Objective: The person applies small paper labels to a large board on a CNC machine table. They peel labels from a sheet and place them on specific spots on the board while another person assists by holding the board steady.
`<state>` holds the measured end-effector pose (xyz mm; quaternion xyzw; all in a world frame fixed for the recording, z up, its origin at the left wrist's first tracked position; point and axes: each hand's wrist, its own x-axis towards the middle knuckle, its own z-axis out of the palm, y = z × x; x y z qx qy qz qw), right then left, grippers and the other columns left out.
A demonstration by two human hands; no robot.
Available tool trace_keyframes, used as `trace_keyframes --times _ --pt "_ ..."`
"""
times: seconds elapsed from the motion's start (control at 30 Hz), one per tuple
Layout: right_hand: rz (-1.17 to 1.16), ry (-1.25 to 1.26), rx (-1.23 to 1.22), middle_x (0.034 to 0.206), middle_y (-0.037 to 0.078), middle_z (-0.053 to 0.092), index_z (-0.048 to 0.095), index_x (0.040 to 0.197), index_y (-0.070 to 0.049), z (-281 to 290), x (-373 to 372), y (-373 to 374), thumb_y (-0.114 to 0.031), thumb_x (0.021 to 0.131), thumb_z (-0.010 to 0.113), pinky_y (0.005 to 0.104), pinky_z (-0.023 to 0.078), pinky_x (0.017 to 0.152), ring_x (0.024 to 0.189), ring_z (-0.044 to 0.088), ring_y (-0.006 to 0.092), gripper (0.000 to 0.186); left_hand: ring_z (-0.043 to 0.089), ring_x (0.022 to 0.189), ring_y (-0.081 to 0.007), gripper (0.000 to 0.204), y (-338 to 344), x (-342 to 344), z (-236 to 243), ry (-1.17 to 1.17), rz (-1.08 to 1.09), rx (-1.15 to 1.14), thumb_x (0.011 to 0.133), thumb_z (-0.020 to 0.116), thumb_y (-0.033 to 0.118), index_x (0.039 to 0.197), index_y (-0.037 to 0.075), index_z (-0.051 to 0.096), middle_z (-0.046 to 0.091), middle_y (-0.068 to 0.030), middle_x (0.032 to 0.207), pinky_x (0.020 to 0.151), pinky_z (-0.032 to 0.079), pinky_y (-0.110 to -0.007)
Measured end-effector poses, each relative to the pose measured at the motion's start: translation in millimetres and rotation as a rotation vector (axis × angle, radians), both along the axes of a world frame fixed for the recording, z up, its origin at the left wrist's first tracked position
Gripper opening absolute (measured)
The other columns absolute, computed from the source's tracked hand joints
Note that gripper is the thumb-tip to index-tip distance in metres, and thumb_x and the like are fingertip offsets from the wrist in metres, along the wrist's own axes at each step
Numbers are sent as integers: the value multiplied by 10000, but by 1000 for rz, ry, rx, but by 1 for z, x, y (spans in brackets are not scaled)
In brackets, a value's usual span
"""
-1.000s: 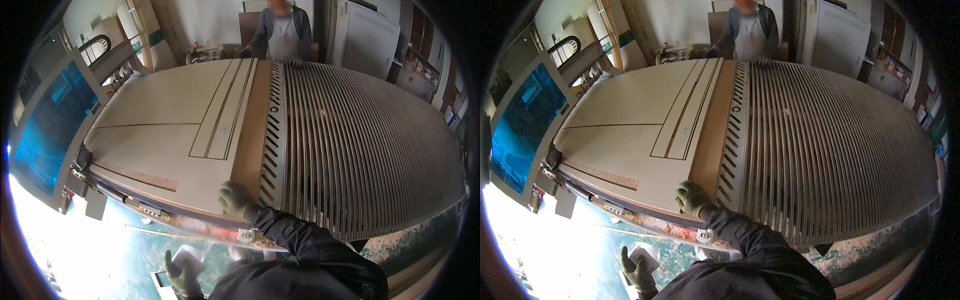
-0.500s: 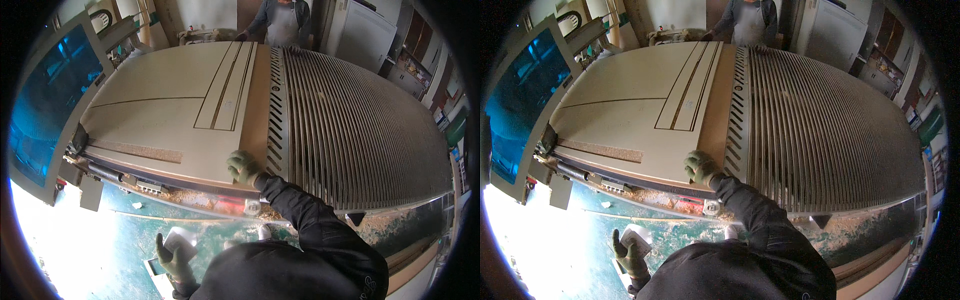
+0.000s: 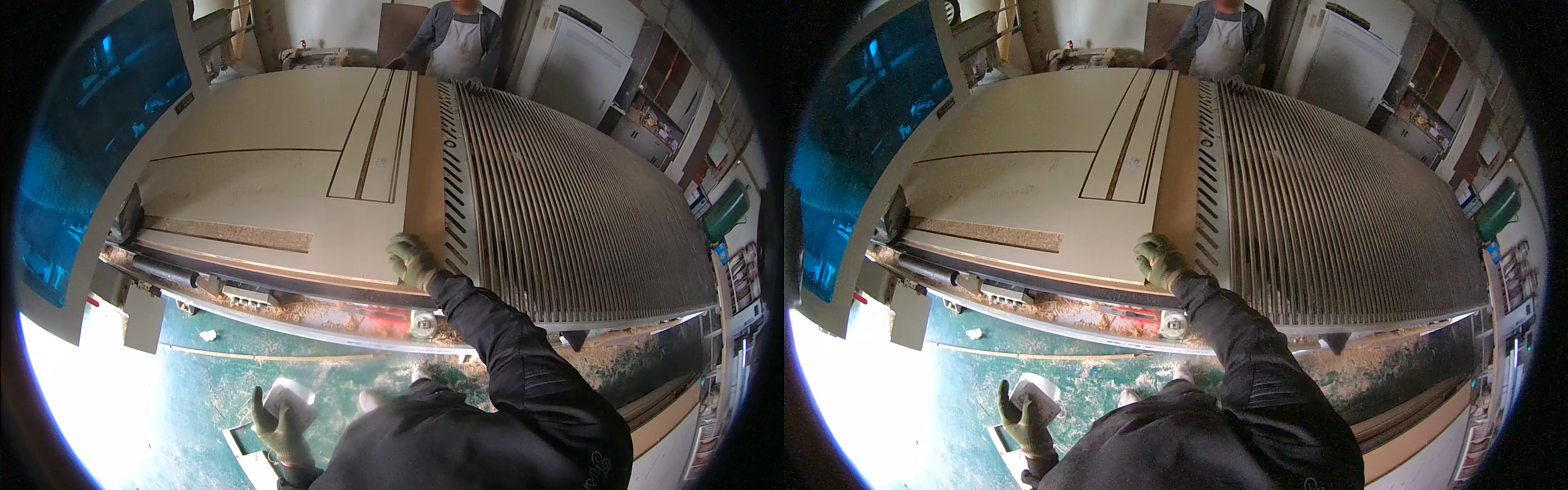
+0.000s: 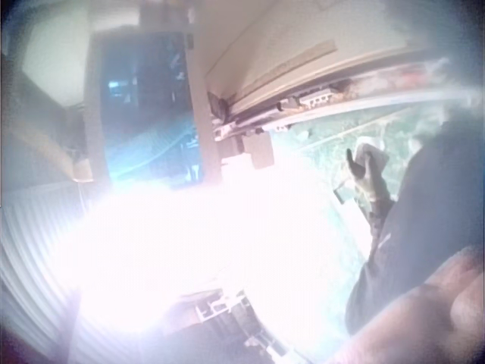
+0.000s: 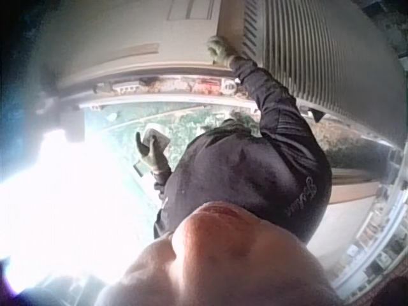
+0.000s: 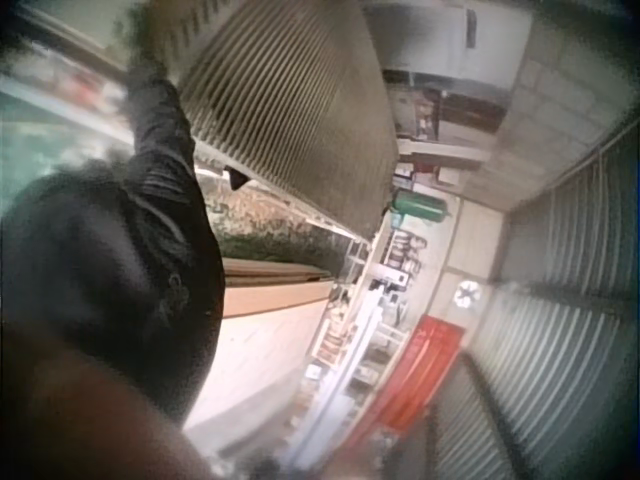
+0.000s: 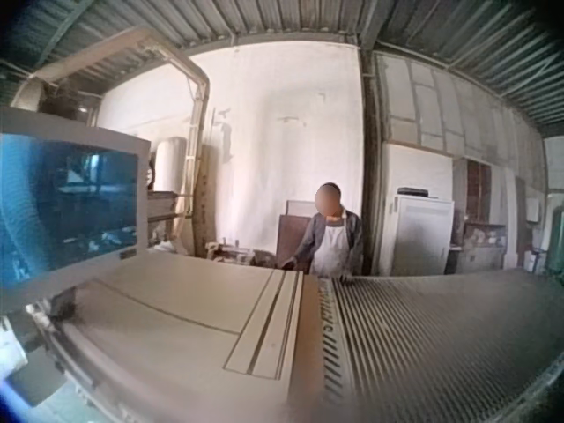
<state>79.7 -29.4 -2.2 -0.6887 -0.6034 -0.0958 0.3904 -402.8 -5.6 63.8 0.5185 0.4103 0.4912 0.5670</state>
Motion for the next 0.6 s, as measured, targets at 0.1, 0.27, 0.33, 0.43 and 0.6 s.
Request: trace_keyframes --times 0.1,0.27,0.33,0.43,0.6 --pt "5 0 -11 1091 138 651 647 986 -82 5 -1 -2 -94 832 697 475 518 900 1037 615 387 162 616 1138 -262 756 -5 -3 7 -44 -3 -85 887 796 148 1542 18 442 613 -137 1316 959 544 -402" --pt "-13 -15 -34 1090 149 655 653 1022 -80 12 -2 -4 -115 839 701 480 527 890 1024 627 386 193 625 1060 -227 765 -15 10 19 -61 45 75 894 769 103 1549 -40 402 640 -133 1222 921 542 -364" --pt "-29 -10 -36 1104 151 660 660 1030 -88 13 -3 -4 -107 839 704 477 525 899 1039 629 384 196 630 1058 -224 791 -22 16 19 -47 80 53 885 799 129 1548 -43 402 642 -127 1221 922 539 -365" --pt "-5 -17 2 1100 152 660 656 1033 -81 12 -2 -6 -112 847 704 477 530 899 1048 629 382 195 630 1078 -223 816 -33 25 15 -104 64 41 873 822 156 1545 -45 407 639 -125 1240 930 538 -366" --pt "6 19 14 1094 149 658 653 1032 -80 11 0 -8 -117 854 702 474 533 898 1042 629 381 188 625 1097 -227 849 -49 39 16 -60 56 11 862 829 169 1556 -46 388 634 -123 1254 934 542 -374"
